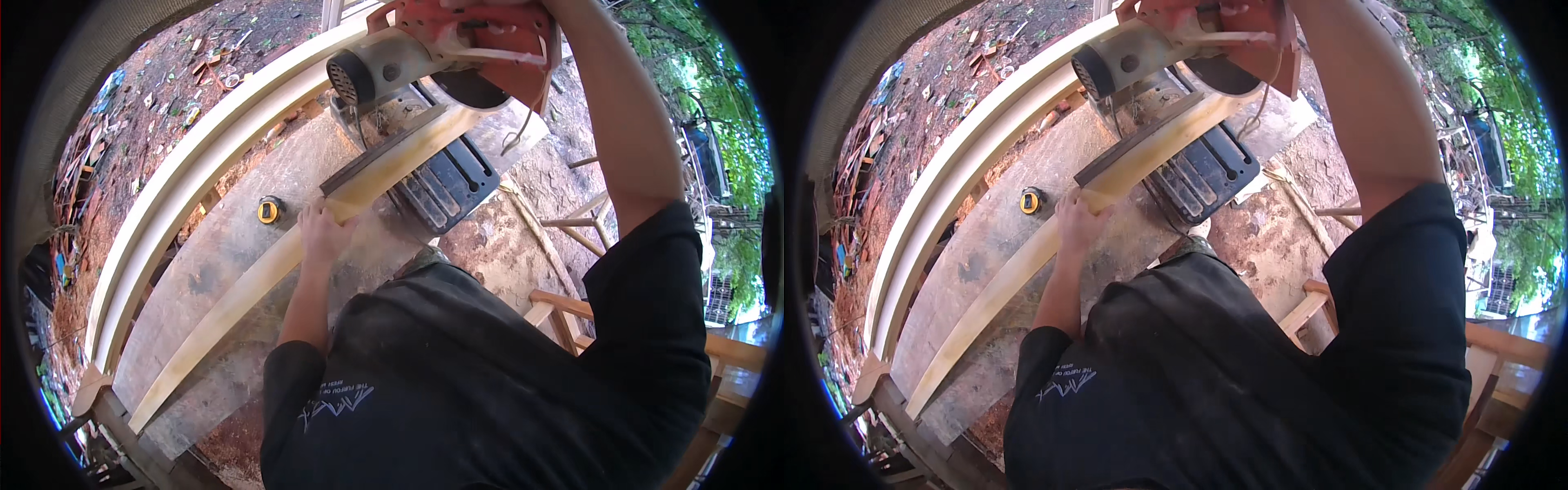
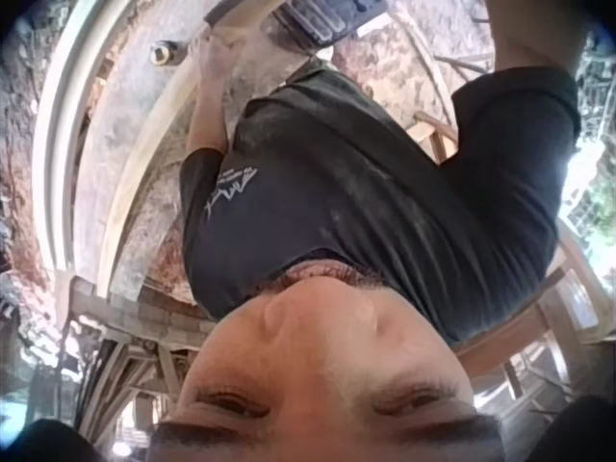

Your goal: The person measures wood with a tape measure, marks it with a pencil, and cuts it using a miter saw.

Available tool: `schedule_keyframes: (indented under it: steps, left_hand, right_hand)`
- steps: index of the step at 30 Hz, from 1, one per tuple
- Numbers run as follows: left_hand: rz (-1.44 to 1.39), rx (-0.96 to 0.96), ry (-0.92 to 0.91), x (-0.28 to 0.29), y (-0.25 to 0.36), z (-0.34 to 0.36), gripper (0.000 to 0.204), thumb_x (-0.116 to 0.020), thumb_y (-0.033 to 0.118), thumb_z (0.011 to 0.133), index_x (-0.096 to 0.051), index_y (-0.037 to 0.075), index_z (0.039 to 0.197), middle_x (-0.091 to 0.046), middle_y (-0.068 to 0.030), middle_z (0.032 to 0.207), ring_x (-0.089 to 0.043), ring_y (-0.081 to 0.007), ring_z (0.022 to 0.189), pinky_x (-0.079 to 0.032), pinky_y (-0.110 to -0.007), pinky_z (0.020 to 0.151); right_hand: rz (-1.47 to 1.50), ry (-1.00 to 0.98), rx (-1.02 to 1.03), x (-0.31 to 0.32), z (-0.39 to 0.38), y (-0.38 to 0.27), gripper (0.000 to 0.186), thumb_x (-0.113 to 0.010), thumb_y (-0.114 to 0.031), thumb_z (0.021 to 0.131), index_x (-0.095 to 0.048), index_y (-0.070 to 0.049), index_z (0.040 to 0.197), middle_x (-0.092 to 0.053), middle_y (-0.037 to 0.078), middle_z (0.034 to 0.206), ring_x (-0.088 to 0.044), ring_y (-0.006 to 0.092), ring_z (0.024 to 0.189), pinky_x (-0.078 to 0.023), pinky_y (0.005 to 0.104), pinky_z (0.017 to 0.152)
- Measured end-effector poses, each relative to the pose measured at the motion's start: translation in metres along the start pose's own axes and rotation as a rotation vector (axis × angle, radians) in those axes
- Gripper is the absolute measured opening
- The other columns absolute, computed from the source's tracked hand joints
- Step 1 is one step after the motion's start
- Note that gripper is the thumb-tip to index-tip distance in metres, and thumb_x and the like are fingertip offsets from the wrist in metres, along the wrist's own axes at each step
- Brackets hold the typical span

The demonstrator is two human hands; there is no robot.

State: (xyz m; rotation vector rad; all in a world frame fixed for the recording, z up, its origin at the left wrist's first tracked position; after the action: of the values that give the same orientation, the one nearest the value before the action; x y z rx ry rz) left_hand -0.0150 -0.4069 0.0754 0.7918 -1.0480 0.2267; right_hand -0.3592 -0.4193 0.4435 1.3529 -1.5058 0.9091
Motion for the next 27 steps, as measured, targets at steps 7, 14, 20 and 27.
schedule_keyframes:
  steps: [7,14,20,27]
  left_hand:
    - [0.009,0.070,-0.080,-0.007,-0.006,0.001,0.059,-0.084,0.041,0.068,-0.070,-0.006,0.101,-0.061,-0.0222,0.124,-0.054,-0.0394,0.118,-0.039,-0.050,0.104]
    - [-0.035,0.147,-0.169,-0.012,-0.008,0.007,0.068,-0.086,0.043,0.066,-0.068,-0.007,0.109,-0.061,-0.0255,0.122,-0.054,-0.0412,0.119,-0.040,-0.049,0.105]
    - [-0.028,0.120,-0.168,-0.011,-0.008,0.010,0.071,-0.088,0.043,0.064,-0.067,-0.006,0.111,-0.063,-0.0262,0.120,-0.057,-0.0422,0.115,-0.043,-0.050,0.102]
    - [0.002,0.075,-0.143,-0.004,0.003,0.013,0.068,-0.089,0.044,0.063,-0.069,-0.008,0.102,-0.067,-0.0279,0.106,-0.066,-0.0430,0.099,-0.052,-0.047,0.090]
  right_hand:
    - [0.322,-0.007,-0.384,-0.054,-0.075,-0.020,0.058,-0.065,-0.054,0.086,-0.074,0.001,0.102,-0.074,0.020,0.096,-0.071,0.0277,0.087,-0.053,0.0382,0.080]
    - [0.760,0.011,-0.408,-0.097,-0.095,-0.004,0.058,-0.067,-0.050,0.086,-0.072,0.003,0.110,-0.072,0.013,0.101,-0.068,0.0201,0.089,-0.052,0.0343,0.081]
    - [0.998,-0.032,-0.435,-0.113,-0.094,0.001,0.061,-0.073,-0.046,0.082,-0.069,0.004,0.116,-0.070,0.014,0.108,-0.066,0.0201,0.095,-0.051,0.0321,0.083]
    - [0.808,0.044,-0.427,-0.101,-0.099,-0.002,0.060,-0.073,-0.047,0.081,-0.071,0.003,0.113,-0.071,0.015,0.106,-0.066,0.0218,0.096,-0.050,0.0345,0.085]
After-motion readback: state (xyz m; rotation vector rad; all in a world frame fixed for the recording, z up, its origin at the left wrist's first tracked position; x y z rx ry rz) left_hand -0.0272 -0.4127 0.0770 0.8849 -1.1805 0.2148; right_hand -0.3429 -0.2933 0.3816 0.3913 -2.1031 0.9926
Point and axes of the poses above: each hand's wrist, its own z-axis towards the middle knuckle, its own x-axis out of the back of the hand, y = z × x, the point moved 6 cm from there along z, towards the middle knuckle
